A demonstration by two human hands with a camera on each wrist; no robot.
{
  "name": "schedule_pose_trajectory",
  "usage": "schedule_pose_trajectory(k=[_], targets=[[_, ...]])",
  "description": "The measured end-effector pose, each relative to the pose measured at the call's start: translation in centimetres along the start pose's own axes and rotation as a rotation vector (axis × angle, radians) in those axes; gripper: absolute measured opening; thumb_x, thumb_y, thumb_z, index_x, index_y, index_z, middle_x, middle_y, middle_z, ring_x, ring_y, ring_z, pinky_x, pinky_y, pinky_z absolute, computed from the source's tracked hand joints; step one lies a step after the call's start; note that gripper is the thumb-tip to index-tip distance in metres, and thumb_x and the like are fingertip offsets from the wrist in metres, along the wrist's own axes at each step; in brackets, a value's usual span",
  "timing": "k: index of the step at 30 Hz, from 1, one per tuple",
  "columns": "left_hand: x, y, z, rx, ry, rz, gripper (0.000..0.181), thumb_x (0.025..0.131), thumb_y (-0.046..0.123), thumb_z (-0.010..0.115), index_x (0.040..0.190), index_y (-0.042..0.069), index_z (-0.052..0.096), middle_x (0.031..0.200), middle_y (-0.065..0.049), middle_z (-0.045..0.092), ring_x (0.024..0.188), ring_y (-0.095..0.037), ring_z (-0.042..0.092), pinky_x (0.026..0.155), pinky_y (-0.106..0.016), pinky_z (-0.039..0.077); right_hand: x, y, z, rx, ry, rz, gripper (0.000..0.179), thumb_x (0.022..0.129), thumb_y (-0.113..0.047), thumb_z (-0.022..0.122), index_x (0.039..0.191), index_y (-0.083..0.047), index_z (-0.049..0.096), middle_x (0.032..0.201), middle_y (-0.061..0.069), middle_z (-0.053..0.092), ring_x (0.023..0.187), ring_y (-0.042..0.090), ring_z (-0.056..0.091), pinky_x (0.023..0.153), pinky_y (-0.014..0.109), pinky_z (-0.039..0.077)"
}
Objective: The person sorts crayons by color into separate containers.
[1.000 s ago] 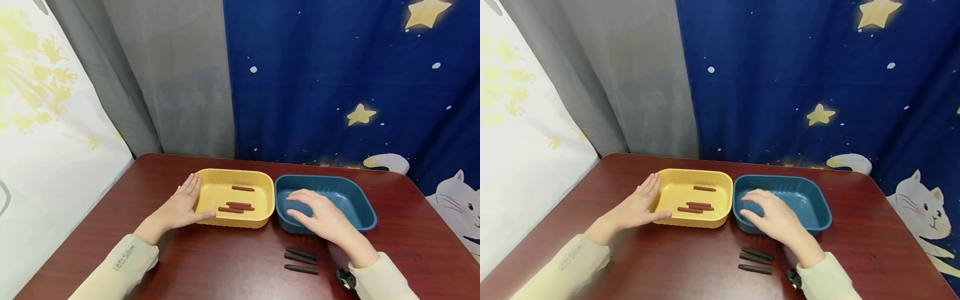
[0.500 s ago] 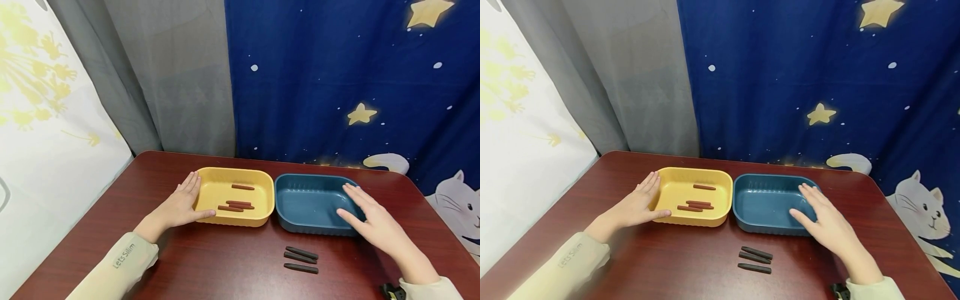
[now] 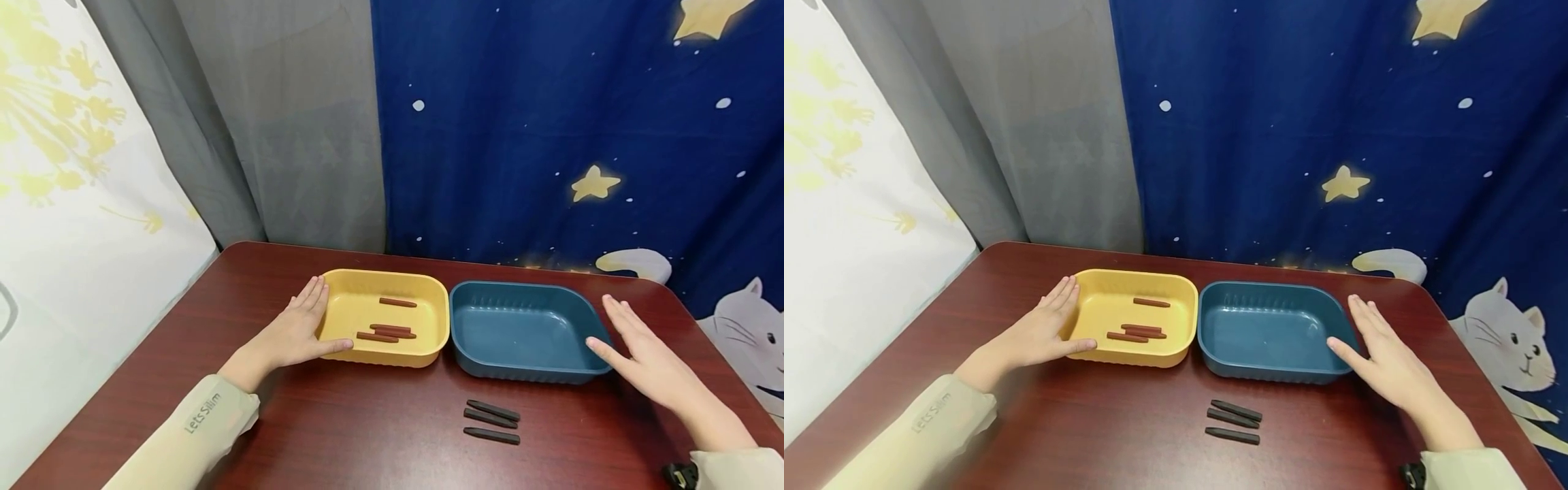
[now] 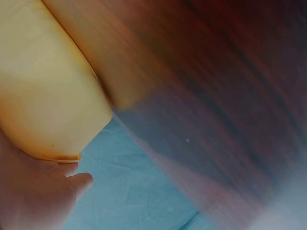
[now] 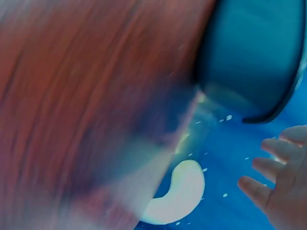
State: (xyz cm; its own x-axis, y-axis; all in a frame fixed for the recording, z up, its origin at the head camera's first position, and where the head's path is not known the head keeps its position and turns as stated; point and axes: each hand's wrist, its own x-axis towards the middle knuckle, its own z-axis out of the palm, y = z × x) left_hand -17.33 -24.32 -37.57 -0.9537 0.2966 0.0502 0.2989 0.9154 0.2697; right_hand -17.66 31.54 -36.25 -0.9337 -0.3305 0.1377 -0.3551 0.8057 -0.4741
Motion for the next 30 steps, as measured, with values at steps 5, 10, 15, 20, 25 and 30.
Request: schedule_pose_trajectory(k=[5, 10, 15, 20, 25, 30], targets=[[0.1, 0.1, 0.0, 0.006, -0.007, -0.001, 0.121, 0.081, 0.08, 0.055, 0.156, -0.006, 0.014, 0.167, -0.02, 0.003, 0.156, -0.036, 0.001, 0.119, -0.061, 0.021, 0.3, 1.0, 0.1, -0.042, 0.0, -0.062, 0.086, 0.099, -0.032, 0.06, 0.161, -0.016, 0.002, 0.169, 0.009, -0.001, 0.155, 0.021, -0.013, 0.116, 0.016, -0.018], [0.0, 0.2, -0.2, 0.01, -0.006, -0.001, 0.121, 0.081, 0.08, 0.055, 0.156, -0.007, 0.014, 0.167, -0.02, 0.003, 0.156, -0.036, 0.001, 0.119, -0.061, 0.021, 0.9, 1.2, 0.6, -0.096, 0.008, -0.125, 0.089, 0.097, -0.033, 0.064, 0.161, -0.018, 0.004, 0.169, 0.007, 0.002, 0.155, 0.014, -0.01, 0.119, 0.017, -0.013], [0.1, 0.2, -0.2, 0.0, -0.014, -0.005, 0.121, 0.081, 0.079, 0.056, 0.156, -0.007, 0.013, 0.167, -0.021, 0.003, 0.156, -0.036, 0.002, 0.119, -0.062, 0.021, 1.3, 1.1, 1.1, -0.099, -0.015, -0.146, 0.093, 0.094, -0.034, 0.067, 0.161, -0.018, 0.005, 0.169, 0.007, 0.004, 0.155, 0.012, -0.01, 0.125, 0.049, -0.002], [0.5, 0.4, -0.1, 0.005, -0.029, 0.0, 0.122, 0.081, 0.08, 0.055, 0.156, -0.006, 0.012, 0.167, -0.02, 0.001, 0.156, -0.036, 0.001, 0.12, -0.061, 0.02, 1.2, 1.2, 1.3, -0.087, -0.034, -0.149, 0.095, 0.093, -0.035, 0.069, 0.161, -0.015, 0.006, 0.169, 0.006, 0.003, 0.155, 0.013, -0.01, 0.116, 0.071, 0.009], [0.6, 0.1, -0.2, 0.012, -0.048, -0.006, 0.124, 0.08, 0.082, 0.054, 0.157, -0.005, 0.01, 0.167, -0.019, -0.001, 0.156, -0.035, -0.001, 0.119, -0.063, 0.02, 1.2, 0.8, 1.5, -0.064, -0.095, -0.107, 0.096, 0.094, -0.039, 0.066, 0.161, -0.014, 0.004, 0.169, 0.008, 0.001, 0.156, 0.028, -0.005, 0.113, 0.075, 0.01], [0.5, -0.2, -0.3, -0.009, -0.049, -0.007, 0.123, 0.081, 0.079, 0.057, 0.157, -0.006, 0.009, 0.167, -0.02, -0.002, 0.155, -0.037, -0.001, 0.119, -0.065, 0.018, 1.3, 0.5, 1.5, -0.057, -0.112, -0.077, 0.097, 0.094, -0.042, 0.065, 0.161, -0.013, 0.001, 0.169, 0.012, 0.0, 0.156, 0.031, -0.006, 0.112, 0.077, 0.007]])
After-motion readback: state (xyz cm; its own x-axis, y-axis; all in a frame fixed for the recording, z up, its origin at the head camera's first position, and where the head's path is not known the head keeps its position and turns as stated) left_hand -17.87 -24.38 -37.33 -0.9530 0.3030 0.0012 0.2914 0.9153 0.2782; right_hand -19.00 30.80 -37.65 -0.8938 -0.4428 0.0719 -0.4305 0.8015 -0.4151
